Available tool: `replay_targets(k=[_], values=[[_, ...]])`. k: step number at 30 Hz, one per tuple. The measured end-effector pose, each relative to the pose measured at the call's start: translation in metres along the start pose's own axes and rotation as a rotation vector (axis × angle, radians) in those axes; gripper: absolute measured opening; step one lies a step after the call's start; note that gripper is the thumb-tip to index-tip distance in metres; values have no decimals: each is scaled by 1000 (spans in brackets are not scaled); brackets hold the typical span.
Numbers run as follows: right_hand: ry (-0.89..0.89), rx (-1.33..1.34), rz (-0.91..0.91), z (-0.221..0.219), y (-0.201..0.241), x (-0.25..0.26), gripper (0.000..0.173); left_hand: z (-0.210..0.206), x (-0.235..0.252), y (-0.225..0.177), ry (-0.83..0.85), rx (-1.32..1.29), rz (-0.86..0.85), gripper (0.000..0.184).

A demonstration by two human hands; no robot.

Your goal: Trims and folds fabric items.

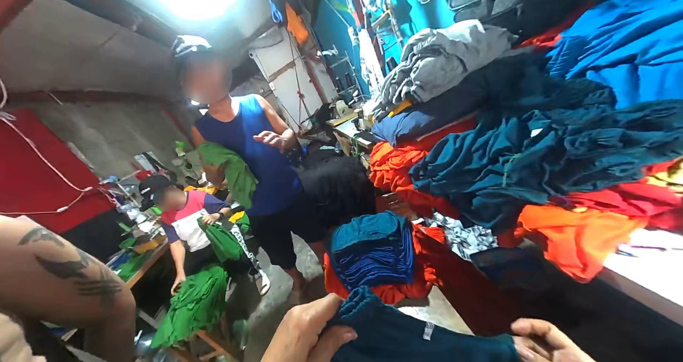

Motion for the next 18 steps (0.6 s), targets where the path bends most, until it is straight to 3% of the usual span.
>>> replay_targets(k=[3,8,9,11,14,18], values=[[107,-45,-1,1,-1,-4,37,-1,0,-7,-5,65,-6,27],[238,-417,49,4,-7,-3,20,0,-2,-28,22,201,-21,30],[259,-541,106,5,-8,-3,19,0,-2,-32,30,223,-31,29],[280,-735,287,-1,-5,-4,35,-2,-2,-40,63,245,-43,26],[330,-652,595,-43,27,-10,41,-4,1,-48,125,240,-58,25],[594,-629,833,-96,68,1,37,-5,10,-55,211,188,-101,25]])
Point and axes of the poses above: each hand's wrist, its own x-axis towards the middle knuckle, its own z-axis out of the back of the hand, y = z × x, the point moved 1 cm from there along x, towards the middle knuckle, and after that the axes turned 6 degrees about z, right-handed, at the moved point
